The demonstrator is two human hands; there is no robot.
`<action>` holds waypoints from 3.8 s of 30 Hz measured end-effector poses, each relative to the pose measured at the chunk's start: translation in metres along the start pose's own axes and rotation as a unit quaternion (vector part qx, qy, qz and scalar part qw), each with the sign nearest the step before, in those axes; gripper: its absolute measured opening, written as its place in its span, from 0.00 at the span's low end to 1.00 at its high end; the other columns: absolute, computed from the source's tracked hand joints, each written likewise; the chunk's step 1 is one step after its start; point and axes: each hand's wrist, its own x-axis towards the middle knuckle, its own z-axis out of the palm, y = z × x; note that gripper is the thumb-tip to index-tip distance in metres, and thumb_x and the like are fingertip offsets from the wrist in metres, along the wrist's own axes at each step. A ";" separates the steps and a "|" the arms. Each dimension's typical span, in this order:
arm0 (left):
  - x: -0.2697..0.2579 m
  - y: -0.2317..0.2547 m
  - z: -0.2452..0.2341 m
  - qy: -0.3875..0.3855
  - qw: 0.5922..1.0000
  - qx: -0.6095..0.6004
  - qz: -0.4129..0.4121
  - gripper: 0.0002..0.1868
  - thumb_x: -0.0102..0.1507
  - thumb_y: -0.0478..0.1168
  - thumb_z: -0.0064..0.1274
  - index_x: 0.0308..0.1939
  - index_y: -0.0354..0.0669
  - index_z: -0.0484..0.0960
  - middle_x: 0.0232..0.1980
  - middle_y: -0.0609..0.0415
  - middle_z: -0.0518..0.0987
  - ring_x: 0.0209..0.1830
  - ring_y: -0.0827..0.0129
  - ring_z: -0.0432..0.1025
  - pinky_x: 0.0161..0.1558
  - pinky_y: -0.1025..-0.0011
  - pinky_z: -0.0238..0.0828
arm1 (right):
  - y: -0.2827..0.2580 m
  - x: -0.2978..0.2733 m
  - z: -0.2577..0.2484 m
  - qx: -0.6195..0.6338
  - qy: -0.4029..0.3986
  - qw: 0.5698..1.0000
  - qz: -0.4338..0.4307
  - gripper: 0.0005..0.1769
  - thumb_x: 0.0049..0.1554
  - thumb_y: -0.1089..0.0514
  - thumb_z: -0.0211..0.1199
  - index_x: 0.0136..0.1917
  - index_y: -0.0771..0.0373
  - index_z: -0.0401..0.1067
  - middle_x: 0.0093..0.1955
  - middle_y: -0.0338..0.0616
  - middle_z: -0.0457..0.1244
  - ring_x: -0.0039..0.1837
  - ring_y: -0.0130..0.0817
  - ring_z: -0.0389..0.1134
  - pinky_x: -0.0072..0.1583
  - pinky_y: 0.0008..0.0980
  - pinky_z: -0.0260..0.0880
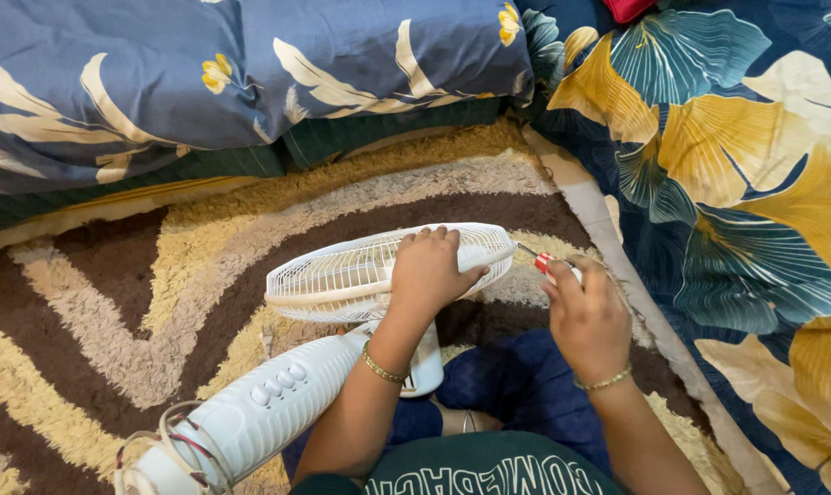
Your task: The person sits on a rug and uses a screwdriver to remove and reattach the front grille of a white pedestal fan. They unscrew fasteners, detach the grille, then reposition and re-secure it to the fan head.
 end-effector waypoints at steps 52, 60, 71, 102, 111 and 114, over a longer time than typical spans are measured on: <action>-0.002 0.022 0.013 -0.048 0.998 0.046 -0.003 0.39 0.54 0.67 0.60 0.50 0.33 0.81 0.54 0.39 0.80 0.57 0.48 0.73 0.55 0.55 0.68 | 0.014 0.008 0.007 -0.129 -0.004 0.981 0.148 0.29 0.55 0.31 0.71 0.37 0.56 0.68 0.36 0.45 0.65 0.37 0.52 0.69 0.38 0.49 0.68; -0.015 0.003 0.002 -0.056 0.998 0.020 -0.033 0.40 0.55 0.67 0.59 0.53 0.33 0.80 0.58 0.40 0.80 0.59 0.49 0.72 0.59 0.55 0.66 | 0.001 -0.006 -0.004 0.033 0.036 0.999 -0.008 0.30 0.55 0.50 0.63 0.67 0.63 0.67 0.58 0.56 0.62 0.46 0.56 0.71 0.42 0.47 0.71; -0.018 0.013 0.009 -0.050 0.998 0.012 -0.027 0.37 0.58 0.64 0.58 0.54 0.33 0.80 0.58 0.40 0.80 0.62 0.47 0.72 0.62 0.55 0.65 | -0.012 -0.002 0.009 -0.069 -0.047 0.994 0.071 0.19 0.54 0.44 0.71 0.51 0.55 0.72 0.46 0.47 0.65 0.41 0.53 0.70 0.39 0.50 0.68; -0.011 0.016 0.004 -0.093 0.995 0.030 -0.030 0.35 0.58 0.65 0.57 0.48 0.34 0.81 0.52 0.41 0.81 0.58 0.50 0.73 0.57 0.57 0.67 | 0.010 0.001 -0.005 -0.091 -0.074 0.987 0.108 0.34 0.51 0.33 0.75 0.56 0.62 0.71 0.49 0.53 0.66 0.41 0.59 0.70 0.39 0.53 0.69; -0.020 0.009 0.009 0.015 0.999 0.037 -0.007 0.36 0.55 0.65 0.59 0.48 0.34 0.81 0.51 0.39 0.81 0.56 0.49 0.74 0.56 0.57 0.67 | -0.011 -0.011 -0.008 0.019 -0.062 0.997 0.034 0.25 0.54 0.57 0.72 0.64 0.54 0.71 0.57 0.48 0.64 0.50 0.55 0.70 0.48 0.50 0.70; -0.016 0.014 0.016 -0.025 0.999 0.035 -0.012 0.36 0.56 0.65 0.58 0.49 0.33 0.81 0.52 0.40 0.81 0.56 0.49 0.74 0.57 0.58 0.67 | -0.001 -0.007 -0.004 0.025 -0.047 0.998 0.041 0.26 0.51 0.52 0.75 0.62 0.55 0.73 0.53 0.47 0.65 0.50 0.53 0.70 0.46 0.49 0.69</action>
